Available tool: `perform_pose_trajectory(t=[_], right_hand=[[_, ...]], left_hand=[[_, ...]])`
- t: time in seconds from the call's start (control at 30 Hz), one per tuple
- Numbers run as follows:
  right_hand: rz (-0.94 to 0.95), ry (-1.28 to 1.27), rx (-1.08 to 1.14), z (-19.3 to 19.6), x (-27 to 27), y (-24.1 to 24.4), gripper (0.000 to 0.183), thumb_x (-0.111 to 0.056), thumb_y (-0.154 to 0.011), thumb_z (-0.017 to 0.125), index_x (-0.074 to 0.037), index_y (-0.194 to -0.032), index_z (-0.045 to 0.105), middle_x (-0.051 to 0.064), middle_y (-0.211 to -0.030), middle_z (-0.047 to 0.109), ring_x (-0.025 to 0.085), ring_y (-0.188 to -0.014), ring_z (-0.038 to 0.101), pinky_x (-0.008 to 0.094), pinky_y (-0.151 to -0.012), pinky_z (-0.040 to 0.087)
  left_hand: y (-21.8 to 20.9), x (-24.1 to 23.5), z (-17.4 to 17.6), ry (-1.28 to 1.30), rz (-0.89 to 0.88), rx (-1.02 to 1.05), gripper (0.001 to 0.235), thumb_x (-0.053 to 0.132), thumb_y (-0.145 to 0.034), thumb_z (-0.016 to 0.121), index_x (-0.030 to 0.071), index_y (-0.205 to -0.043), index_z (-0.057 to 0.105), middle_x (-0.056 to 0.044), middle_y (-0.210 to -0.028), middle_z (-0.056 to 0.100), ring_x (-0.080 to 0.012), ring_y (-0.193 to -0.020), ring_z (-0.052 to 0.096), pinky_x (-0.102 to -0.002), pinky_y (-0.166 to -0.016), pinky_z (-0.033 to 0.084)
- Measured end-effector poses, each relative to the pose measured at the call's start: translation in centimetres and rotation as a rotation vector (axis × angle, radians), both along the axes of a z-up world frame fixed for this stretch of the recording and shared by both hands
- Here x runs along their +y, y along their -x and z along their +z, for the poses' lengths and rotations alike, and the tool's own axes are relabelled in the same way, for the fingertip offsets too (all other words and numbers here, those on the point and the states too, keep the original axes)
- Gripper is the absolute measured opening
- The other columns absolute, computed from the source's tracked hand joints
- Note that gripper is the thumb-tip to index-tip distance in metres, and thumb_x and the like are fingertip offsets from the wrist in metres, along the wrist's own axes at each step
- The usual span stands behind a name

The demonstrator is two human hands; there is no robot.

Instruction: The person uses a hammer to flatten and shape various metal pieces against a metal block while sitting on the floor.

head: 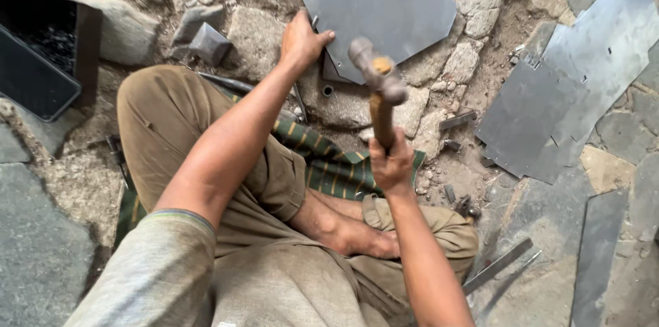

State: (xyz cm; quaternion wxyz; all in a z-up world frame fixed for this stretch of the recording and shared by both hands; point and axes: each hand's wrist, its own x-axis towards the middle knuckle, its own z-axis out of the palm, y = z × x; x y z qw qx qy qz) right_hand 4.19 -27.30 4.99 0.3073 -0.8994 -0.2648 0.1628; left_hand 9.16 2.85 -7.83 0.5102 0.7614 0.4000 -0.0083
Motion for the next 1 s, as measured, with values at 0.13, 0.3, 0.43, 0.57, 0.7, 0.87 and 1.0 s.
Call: perform_pose_trajectory(t=[0.13, 0.3, 0.43, 0.57, 0.7, 0.87, 1.0], right_hand=[[-0.12, 0.145, 0.288, -0.3, 1.1, -0.3, 0.047, -0.056, -0.099, 0.048, -0.01, -0.102, 0.059, 0.001, -0.058, 0.058, 0.015, -0.046, 0.059, 0.033, -0.043, 0.05], [-0.408, -0.103, 0.785, 2.7, -3.9, 3.0, 0.055, -0.059, -0.1, 0.052, -0.005, -0.088, 0.059, 0.003, -0.061, 0.059, 0.017, -0.046, 0.058, 0.033, -0.042, 0.048], [-0.618, 0.09, 1.127, 2.3, -6.5, 7.1, 0.063, -0.066, -0.095, 0.049, -0.005, -0.087, 0.059, 0.005, -0.059, 0.058, 0.02, -0.045, 0.057, 0.035, -0.04, 0.048], [-0.087, 0.54, 0.341, 0.7, -6.4, 3.3, 0.068, -0.065, -0.101, 0.055, 0.002, -0.108, 0.065, 0.015, -0.08, 0.066, 0.023, -0.071, 0.064, 0.041, -0.06, 0.054], [-0.544, -0.264, 0.663, -1.6, -2.7, -7.6, 0.052, -0.047, -0.099, 0.064, 0.004, -0.105, 0.064, 0.011, -0.088, 0.074, 0.021, -0.076, 0.074, 0.04, -0.078, 0.064], [-0.809, -0.498, 0.65, -8.4, 3.1, -19.1, 0.035, -0.033, -0.097, 0.069, -0.003, -0.115, 0.062, 0.005, -0.085, 0.064, 0.016, -0.069, 0.065, 0.033, -0.056, 0.058], [-0.788, -0.574, 0.654, -11.6, 3.2, -22.9, 0.026, -0.02, -0.093, 0.073, 0.001, -0.107, 0.065, 0.008, -0.079, 0.067, 0.02, -0.061, 0.063, 0.034, -0.049, 0.052]], left_hand=[[-0.3, -0.1, 0.4, 0.109, -0.01, 0.083, 0.056, 0.036, -0.084, 0.082, 0.001, -0.12, 0.057, -0.019, -0.115, 0.07, -0.029, -0.104, 0.071, -0.044, -0.092, 0.057], [1.2, 3.8, 0.7, 0.071, 0.319, -0.082, 0.049, 0.027, -0.086, 0.08, 0.0, -0.121, 0.058, -0.017, -0.11, 0.073, -0.0254, -0.094, 0.074, -0.038, -0.085, 0.062], [4.2, 6.3, 0.8, 0.234, 0.351, 0.033, 0.041, 0.022, -0.081, 0.087, -0.003, -0.108, 0.069, -0.015, -0.099, 0.075, -0.0217, -0.087, 0.076, -0.033, -0.081, 0.063], [5.8, 5.0, 1.6, 0.241, 0.23, 0.064, 0.033, 0.022, -0.08, 0.085, 0.001, -0.102, 0.072, -0.013, -0.092, 0.076, -0.0185, -0.076, 0.071, -0.032, -0.067, 0.056], [7.9, 4.5, 3.5, 0.327, 0.196, 0.04, 0.026, 0.017, -0.087, 0.077, -0.001, -0.106, 0.075, -0.015, -0.089, 0.073, -0.0196, -0.067, 0.064, -0.035, -0.056, 0.05], [9.6, 2.4, 3.9, 0.341, 0.183, 0.014, 0.029, 0.023, -0.085, 0.081, -0.002, -0.098, 0.074, -0.013, -0.082, 0.073, -0.023, -0.067, 0.068, -0.036, -0.056, 0.053], [8.2, 0.8, 2.9, 0.218, 0.151, -0.066, 0.038, 0.022, -0.081, 0.086, -0.006, -0.101, 0.073, -0.016, -0.09, 0.076, -0.0236, -0.078, 0.073, -0.036, -0.067, 0.056]])
